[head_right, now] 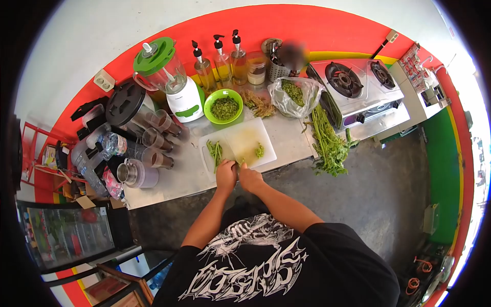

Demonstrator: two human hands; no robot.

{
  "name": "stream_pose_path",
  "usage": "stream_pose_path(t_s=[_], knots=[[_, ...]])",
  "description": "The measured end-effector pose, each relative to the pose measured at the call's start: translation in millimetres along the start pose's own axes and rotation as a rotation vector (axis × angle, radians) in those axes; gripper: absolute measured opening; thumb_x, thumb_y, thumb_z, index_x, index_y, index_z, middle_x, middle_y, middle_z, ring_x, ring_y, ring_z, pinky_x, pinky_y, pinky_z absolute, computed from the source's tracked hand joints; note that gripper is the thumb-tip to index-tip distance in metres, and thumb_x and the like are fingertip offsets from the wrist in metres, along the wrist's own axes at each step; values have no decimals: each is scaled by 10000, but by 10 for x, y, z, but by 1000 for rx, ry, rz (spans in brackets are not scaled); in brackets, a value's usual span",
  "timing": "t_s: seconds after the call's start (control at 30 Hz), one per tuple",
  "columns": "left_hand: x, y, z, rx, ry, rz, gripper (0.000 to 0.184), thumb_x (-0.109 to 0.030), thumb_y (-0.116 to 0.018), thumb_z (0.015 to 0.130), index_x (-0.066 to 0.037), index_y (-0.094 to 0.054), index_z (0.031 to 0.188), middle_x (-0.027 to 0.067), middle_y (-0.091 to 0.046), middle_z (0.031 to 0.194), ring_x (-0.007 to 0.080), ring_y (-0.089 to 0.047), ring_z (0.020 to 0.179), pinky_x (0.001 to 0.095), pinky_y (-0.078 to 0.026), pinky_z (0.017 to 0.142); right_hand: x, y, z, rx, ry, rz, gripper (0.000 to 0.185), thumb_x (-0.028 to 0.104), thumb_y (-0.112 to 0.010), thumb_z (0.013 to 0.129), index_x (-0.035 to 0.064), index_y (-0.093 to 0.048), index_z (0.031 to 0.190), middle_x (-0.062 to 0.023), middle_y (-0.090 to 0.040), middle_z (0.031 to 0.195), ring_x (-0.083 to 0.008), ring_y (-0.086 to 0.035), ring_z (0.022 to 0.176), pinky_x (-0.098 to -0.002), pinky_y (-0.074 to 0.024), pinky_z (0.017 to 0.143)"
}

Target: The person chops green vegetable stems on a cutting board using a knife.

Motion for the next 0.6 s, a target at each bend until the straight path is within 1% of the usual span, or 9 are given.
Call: stream_pose_path(t_s=[0.1,0.23,0.3,0.33,0.4,0.53,0.6], knots=[[-101,72,-2,-26,36,25,139,-82,-601,865,-36,-728,900,144,-671,926,386,-632,894,466,-505,778,16,92,79,19,20,5,408,142,-583,923,-53,-424,1244,-268,-689,1117,-382,-692,1073,-450,-561,895],[-132,91,-19,-3,63,107,146,-85,-599,871,-52,-735,914,127,-681,952,380,-639,911,463,-509,784,19,63,33,19,-4,-15,418,145,-588,919,-59,-427,1246,-264,-694,1104,-381,-694,1067,-448,-564,886],[-117,74,-57,-23,93,95,147,-101,-604,877,-53,-735,924,127,-683,956,377,-640,919,466,-508,789,29,21,13,85,5,7,506,69,-642,859,-68,-391,1277,-285,-681,1114,-417,-676,1078,-463,-552,897],[-113,74,-80,-23,100,93,147,-101,-604,877,-53,-735,924,127,-683,956,377,-640,919,466,-508,789,36,25,28,91,6,4,506,69,-642,859,-68,-391,1277,-285,-681,1114,-417,-676,1078,-463,-552,897],[-99,79,-66,-33,83,53,150,-119,-607,878,-56,-733,929,126,-685,960,379,-642,920,465,-508,791,47,89,109,53,4,33,500,65,-639,858,-66,-394,1274,-282,-685,1103,-420,-681,1065,-463,-555,891],[-103,103,-13,-2,93,67,157,-112,-587,882,-62,-726,935,115,-682,955,370,-642,921,466,-518,802,56,67,128,22,-16,36,476,66,-645,856,-56,-406,1249,-272,-694,1083,-409,-688,1054,-464,-556,887],[-108,72,-59,-35,144,41,146,-101,-592,876,-68,-723,932,122,-679,948,378,-643,913,473,-516,787,55,-28,79,-2,-7,8,542,70,-649,856,-74,-383,1305,-270,-693,1095,-409,-687,1059,-464,-554,894]])
Point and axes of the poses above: each hand's wrist, its own z-axis towards the middle knuckle, its own y-axis out of the back of the hand, x = y × z, the point moved 1 cm from there along z, towards the middle knuckle
